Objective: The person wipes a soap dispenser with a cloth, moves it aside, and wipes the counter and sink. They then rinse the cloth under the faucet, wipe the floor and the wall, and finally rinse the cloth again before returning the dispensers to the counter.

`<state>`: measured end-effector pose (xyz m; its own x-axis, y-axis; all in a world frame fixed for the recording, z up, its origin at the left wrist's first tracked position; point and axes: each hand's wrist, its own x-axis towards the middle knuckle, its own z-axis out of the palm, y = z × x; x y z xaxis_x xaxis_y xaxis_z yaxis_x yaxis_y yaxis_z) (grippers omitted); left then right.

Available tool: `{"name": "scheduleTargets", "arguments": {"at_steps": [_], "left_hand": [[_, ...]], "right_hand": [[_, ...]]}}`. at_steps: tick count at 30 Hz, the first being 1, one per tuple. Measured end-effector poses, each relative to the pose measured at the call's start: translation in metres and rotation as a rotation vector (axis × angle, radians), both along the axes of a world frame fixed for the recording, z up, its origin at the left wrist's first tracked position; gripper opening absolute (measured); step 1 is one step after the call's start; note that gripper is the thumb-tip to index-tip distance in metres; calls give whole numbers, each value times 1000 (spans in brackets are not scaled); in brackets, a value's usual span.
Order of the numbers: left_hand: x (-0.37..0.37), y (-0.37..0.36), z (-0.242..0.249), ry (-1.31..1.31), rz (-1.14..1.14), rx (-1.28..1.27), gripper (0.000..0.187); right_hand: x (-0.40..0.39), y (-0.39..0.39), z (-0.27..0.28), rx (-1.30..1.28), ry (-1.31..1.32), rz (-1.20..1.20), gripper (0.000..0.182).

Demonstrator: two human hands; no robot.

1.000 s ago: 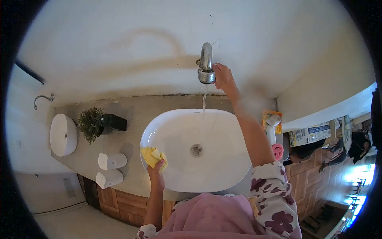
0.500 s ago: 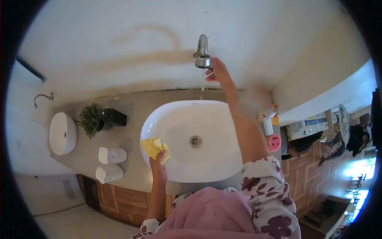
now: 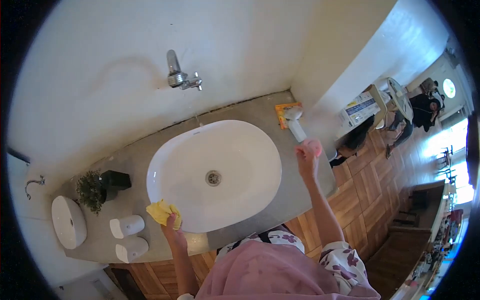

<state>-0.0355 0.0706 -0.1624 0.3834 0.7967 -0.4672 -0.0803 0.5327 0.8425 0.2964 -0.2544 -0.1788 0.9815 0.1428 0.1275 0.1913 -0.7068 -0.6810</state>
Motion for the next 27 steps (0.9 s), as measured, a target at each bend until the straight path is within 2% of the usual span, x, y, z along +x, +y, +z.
{"name": "scheduleTargets", "arguments": {"at_steps": [1, 3, 4, 5, 6, 7, 9, 10, 13, 17, 20, 22, 24, 26, 27], "left_hand": [[3, -4, 2, -2, -5, -6, 48], [11, -13, 11, -8, 28, 2, 46], [15, -19, 14, -10, 31, 2, 46], [18, -26, 17, -27, 26, 3, 46], [21, -32, 18, -46, 22, 5, 45], [25, -40, 17, -46, 33, 8, 45], [32, -57, 16, -60, 95, 20, 45], [36, -67, 17, -56, 115, 20, 45], [44, -96, 18, -65, 206, 34, 45], [51, -130, 8, -81, 330, 35, 43], [57, -156, 8, -76, 393, 31, 43], [62, -168, 10, -49, 413, 36, 43], [68, -180, 9, -45, 428, 53, 43], [75, -188, 6, -35, 431, 61, 43], [79, -190, 5, -32, 426, 68, 43]], "right_hand": [[18, -24, -21, -6, -2, -5, 18], [53, -59, -63, -169, -263, -16, 24], [67, -63, -73, -168, -265, -13, 24], [82, -66, -81, -159, -48, -46, 30], [94, -67, -84, -149, 168, -78, 36], [98, -58, -71, -147, 167, -67, 36], [99, -34, -49, -478, 28, -42, 51], [103, -28, -48, -479, 27, -21, 51], [122, -26, -60, -524, 7, 125, 71], [135, -29, -72, -532, -66, 186, 72], [117, -29, -29, -418, -7, 170, 68], [86, -38, -3, -291, 102, 261, 63], [53, -50, 7, -190, 295, 449, 63], [7, -69, -32, -204, 56, 606, 62], [-10, -71, -33, -229, 160, 674, 60]]}}
